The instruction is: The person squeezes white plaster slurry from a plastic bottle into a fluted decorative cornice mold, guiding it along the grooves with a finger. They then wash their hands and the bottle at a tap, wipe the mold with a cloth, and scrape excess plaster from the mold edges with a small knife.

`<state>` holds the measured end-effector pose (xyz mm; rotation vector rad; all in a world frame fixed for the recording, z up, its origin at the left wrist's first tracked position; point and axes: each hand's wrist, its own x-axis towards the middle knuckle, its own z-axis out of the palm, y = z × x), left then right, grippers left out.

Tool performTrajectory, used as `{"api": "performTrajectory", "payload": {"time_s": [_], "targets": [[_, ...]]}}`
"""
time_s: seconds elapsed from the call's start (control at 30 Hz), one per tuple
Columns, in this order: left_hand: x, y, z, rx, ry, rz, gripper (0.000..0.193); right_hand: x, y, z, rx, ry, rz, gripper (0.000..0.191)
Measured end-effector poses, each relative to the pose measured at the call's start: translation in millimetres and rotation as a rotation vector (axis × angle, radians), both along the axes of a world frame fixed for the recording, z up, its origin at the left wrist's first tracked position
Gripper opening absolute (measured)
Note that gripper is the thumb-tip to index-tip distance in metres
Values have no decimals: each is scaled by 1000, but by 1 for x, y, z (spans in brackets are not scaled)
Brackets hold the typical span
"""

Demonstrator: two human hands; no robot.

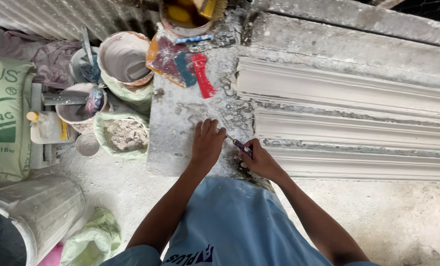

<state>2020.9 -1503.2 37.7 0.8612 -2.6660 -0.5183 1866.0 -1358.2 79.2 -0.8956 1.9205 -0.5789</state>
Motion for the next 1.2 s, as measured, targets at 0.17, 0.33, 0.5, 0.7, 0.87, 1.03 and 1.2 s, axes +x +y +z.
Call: {"api": "performTrajectory", "payload": {"time_s": [0.17, 0.33, 0.5, 0.7, 0.87, 1.03, 1.2], "targets": [[-28, 42, -5, -123, 12, -8, 18, -37, 23, 5, -29, 54, 154, 35], [-72, 99, -6, -142, 61, 61, 24, -94, 55, 13, 29, 86, 304, 48], [-142, 186, -15, -97, -31, 146, 25, -177, 113, -4, -50, 251, 464, 45], [-241, 280, -26, 0, -119, 255, 29, -276, 182, -26, -40, 290, 593, 43], [-277, 305, -19, -26, -88, 324, 29, -319, 196, -20, 11, 299, 672, 46], [-301, 280, -16, -103, -60, 376, 30, -347, 164, -16, -109, 354, 678, 44], [-330, 233, -26, -165, -13, 394, 31, -372, 115, -12, -56, 388, 670, 43]]}}
